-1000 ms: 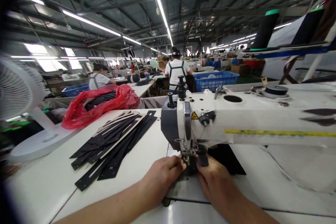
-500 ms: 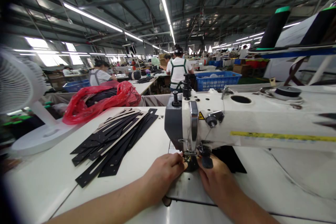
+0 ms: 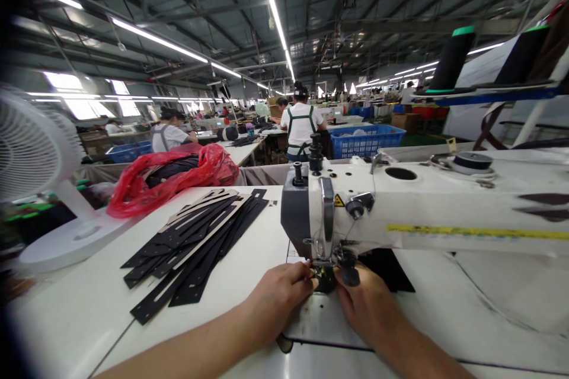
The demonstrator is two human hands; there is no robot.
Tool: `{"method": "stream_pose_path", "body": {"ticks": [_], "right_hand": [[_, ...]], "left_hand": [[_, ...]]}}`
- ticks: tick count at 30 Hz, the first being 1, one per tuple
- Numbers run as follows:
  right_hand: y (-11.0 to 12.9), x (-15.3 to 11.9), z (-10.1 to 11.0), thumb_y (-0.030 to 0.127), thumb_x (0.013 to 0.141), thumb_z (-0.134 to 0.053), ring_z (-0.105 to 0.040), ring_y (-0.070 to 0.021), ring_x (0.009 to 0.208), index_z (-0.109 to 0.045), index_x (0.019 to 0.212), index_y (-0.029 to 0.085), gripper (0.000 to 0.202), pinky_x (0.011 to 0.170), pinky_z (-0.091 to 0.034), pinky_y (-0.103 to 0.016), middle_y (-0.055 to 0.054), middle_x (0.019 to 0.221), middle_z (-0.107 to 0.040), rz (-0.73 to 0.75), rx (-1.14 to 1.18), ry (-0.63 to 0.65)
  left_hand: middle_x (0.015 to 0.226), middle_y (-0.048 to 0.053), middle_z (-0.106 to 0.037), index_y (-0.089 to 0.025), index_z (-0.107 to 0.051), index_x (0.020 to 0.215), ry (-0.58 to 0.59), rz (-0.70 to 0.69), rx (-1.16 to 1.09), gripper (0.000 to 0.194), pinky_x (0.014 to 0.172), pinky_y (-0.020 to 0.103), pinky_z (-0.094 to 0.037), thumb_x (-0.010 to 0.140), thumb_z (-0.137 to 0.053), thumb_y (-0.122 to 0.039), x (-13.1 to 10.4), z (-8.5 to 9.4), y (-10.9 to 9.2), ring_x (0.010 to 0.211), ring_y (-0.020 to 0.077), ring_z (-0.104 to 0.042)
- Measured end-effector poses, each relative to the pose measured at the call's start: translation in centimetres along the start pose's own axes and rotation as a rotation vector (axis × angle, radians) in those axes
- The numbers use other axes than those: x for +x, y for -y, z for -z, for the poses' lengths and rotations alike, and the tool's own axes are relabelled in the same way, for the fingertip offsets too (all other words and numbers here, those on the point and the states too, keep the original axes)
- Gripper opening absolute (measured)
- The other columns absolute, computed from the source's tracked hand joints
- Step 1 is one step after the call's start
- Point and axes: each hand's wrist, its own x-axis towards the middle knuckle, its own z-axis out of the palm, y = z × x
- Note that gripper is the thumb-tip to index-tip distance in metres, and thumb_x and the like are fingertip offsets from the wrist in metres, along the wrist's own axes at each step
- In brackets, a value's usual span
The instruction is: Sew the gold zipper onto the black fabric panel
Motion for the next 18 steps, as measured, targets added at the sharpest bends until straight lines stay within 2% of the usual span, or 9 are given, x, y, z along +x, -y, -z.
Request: {"method": "stream_pose_path", "body": {"ticks": [5,9,12,15,18], "right_hand": [[-0.4,-0.2,-0.3,0.014,0.082,-0.038,-0.065,-0.0204,0.082,-0.062,0.083,0.019,0.025,0.075,-0.054,-0.032,-0.009,0.084,-0.068,0.004,0.041,0.023],[-0.7,-0.2,-1.0,0.014,0.083,-0.037,-0.066,-0.0217,0.079,-0.061,0.080,0.018,0.025,0.072,-0.055,-0.034,-0.010,0.078,-0.067,0.002,0.030,0.016],[-1.0,0.2,-0.4,0.015,0.085,-0.035,-0.065,-0.0201,0.079,-0.061,0.081,0.018,0.027,0.071,-0.055,-0.031,-0.009,0.080,-0.067,0.031,0.016,0.002],[-1.7,-0.1,1.3,0.022,0.085,-0.041,-0.064,-0.0232,0.085,-0.062,0.090,0.017,0.022,0.072,-0.055,-0.035,-0.012,0.089,-0.066,0.054,-0.142,-0.036],[-2.4,-2.7,2.9,0.019,0.079,-0.042,-0.063,-0.0298,0.078,-0.062,0.087,0.015,0.022,0.063,-0.054,-0.043,-0.016,0.089,-0.065,0.086,-0.438,-0.160]], "left_hand": [[0.093,0.006,-0.060,-0.015,-0.060,0.095,-0.060,-0.004,-0.018,0.013,0.075,0.029,-0.051,0.089,-0.049,-0.018,-0.2,-1.0,0.4,0.083,0.0187,-0.059],[0.092,0.005,-0.061,-0.017,-0.061,0.093,-0.091,0.013,-0.027,0.013,0.075,0.030,-0.051,0.089,-0.049,-0.016,-0.1,-1.7,0.7,0.082,0.0184,-0.059],[0.091,0.004,-0.061,-0.018,-0.061,0.093,-0.106,-0.002,-0.044,0.011,0.073,0.029,-0.051,0.088,-0.051,-0.017,-0.1,-2.0,0.8,0.081,0.0182,-0.059],[0.091,0.005,-0.062,-0.017,-0.062,0.095,-0.101,0.007,-0.053,0.012,0.075,0.028,-0.051,0.087,-0.052,-0.016,-0.1,-2.3,1.1,0.082,0.0174,-0.060],[0.090,0.004,-0.063,-0.017,-0.062,0.091,-0.131,0.009,-0.056,0.011,0.085,0.030,-0.048,0.088,-0.052,-0.016,-0.2,-1.7,1.2,0.085,0.0160,-0.060]]}}
